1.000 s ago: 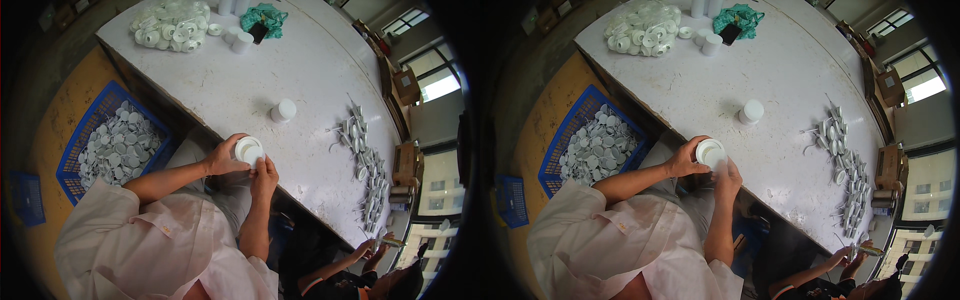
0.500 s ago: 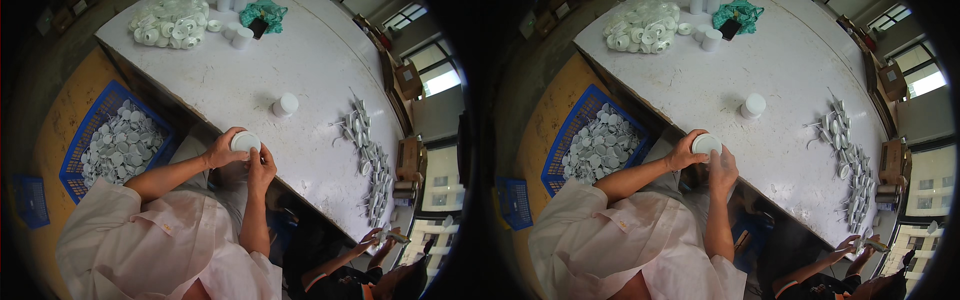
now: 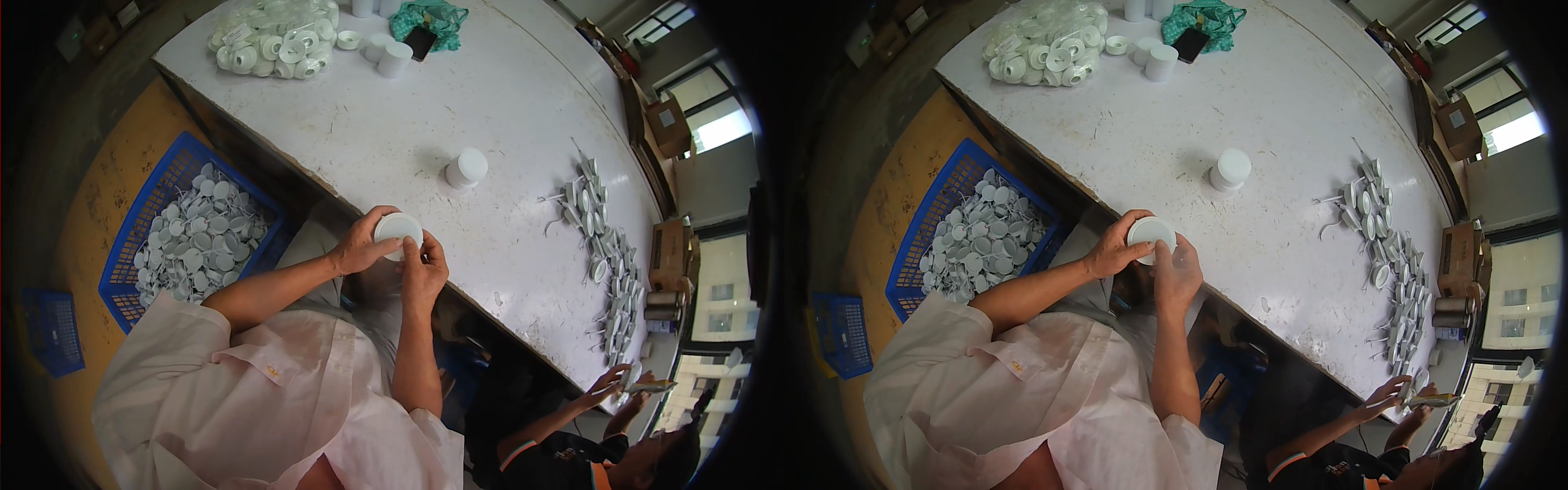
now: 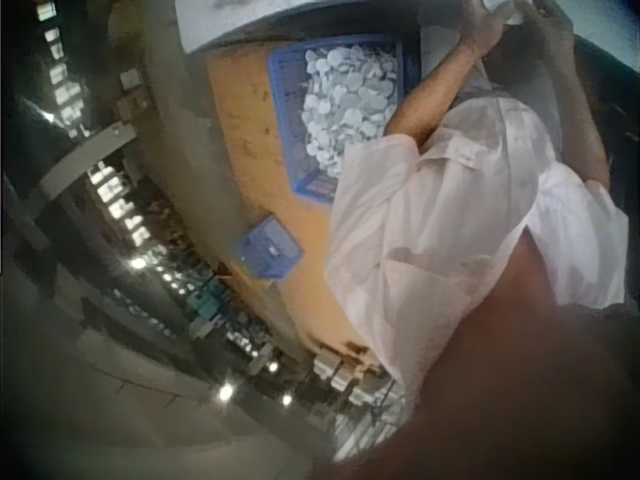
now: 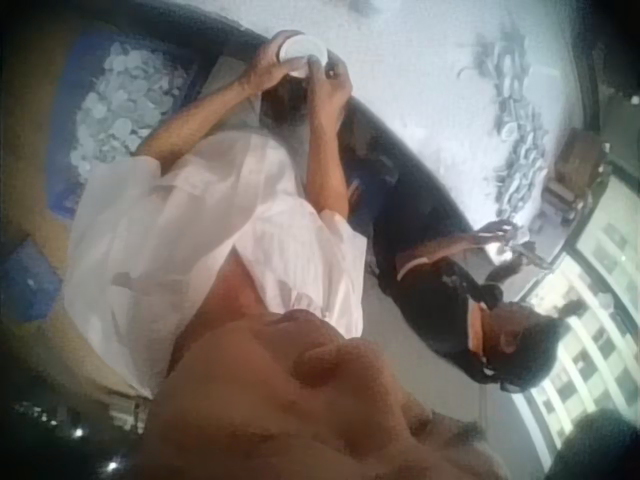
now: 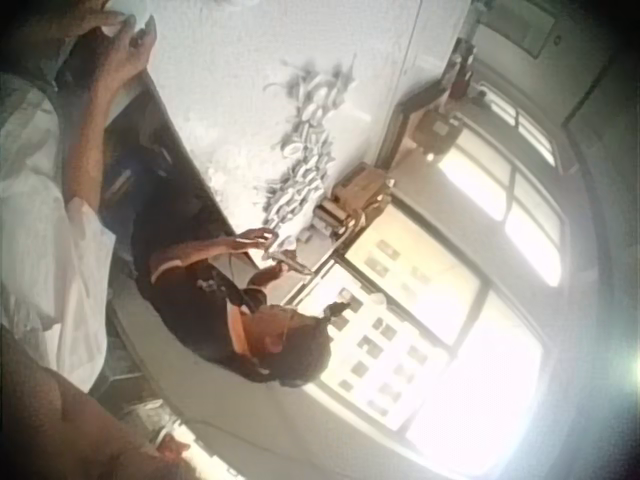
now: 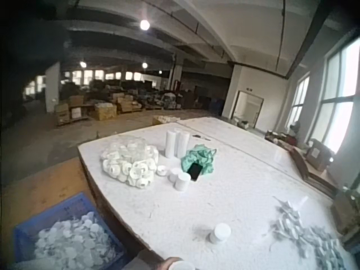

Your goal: The person assembles light fixtures by taking circular covers and pressing them onto the front of small round light housings by hand.

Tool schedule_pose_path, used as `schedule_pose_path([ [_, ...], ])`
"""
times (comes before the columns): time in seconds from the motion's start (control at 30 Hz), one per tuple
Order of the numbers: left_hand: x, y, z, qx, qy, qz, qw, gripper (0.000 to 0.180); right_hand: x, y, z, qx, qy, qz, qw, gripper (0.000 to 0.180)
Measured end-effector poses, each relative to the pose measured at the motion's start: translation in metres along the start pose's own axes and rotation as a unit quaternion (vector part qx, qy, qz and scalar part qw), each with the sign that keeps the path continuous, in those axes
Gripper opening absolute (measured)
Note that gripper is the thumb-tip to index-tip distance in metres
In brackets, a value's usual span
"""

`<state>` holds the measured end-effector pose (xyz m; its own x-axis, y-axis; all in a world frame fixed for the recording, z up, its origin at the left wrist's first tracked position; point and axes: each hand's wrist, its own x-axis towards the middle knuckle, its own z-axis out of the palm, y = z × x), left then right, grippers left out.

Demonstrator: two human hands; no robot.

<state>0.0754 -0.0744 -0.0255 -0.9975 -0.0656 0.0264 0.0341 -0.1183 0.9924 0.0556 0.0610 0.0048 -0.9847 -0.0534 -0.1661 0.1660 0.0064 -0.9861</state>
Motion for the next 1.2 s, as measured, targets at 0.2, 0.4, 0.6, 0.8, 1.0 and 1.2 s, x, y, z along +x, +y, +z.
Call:
schedule_pose_path([
  [0.2, 0.0, -0.006, -0.001, 0.001, -0.002, -0.005, 1.0, 0.047, 0.001, 0.003, 0.002, 0.002, 0.008, 0.007, 1.0, 0.032],
  [0.4, -0.002, -0.011, 0.001, -0.014, 0.0, -0.001, 1.0, 0.044, 0.002, 0.015, 0.003, 0.001, 0.028, -0.031, 0.999, 0.021],
  [0.6, -0.004, -0.013, 0.001, -0.089, -0.014, -0.02, 0.996, 0.042, -0.001, 0.014, 0.002, 0.0, 0.016, 0.001, 1.0, 0.023],
  [0.8, -0.004, -0.016, 0.0, -0.058, -0.003, -0.022, 0.998, 0.045, -0.004, 0.012, 0.004, 0.035, 0.008, 0.013, 0.999, 0.023],
  [1.0, -0.004, -0.006, 0.003, -0.027, 0.017, -0.034, 0.999, 0.038, -0.004, 0.014, 0.002, 0.03, 0.012, 0.021, 0.999, 0.026],
  [1.2, -0.003, -0.005, 0.005, 0.03, 0.038, 0.0, 0.999, 0.034, -0.009, 0.001, 0.002, 0.046, 0.002, 0.042, 0.998, 0.026],
])
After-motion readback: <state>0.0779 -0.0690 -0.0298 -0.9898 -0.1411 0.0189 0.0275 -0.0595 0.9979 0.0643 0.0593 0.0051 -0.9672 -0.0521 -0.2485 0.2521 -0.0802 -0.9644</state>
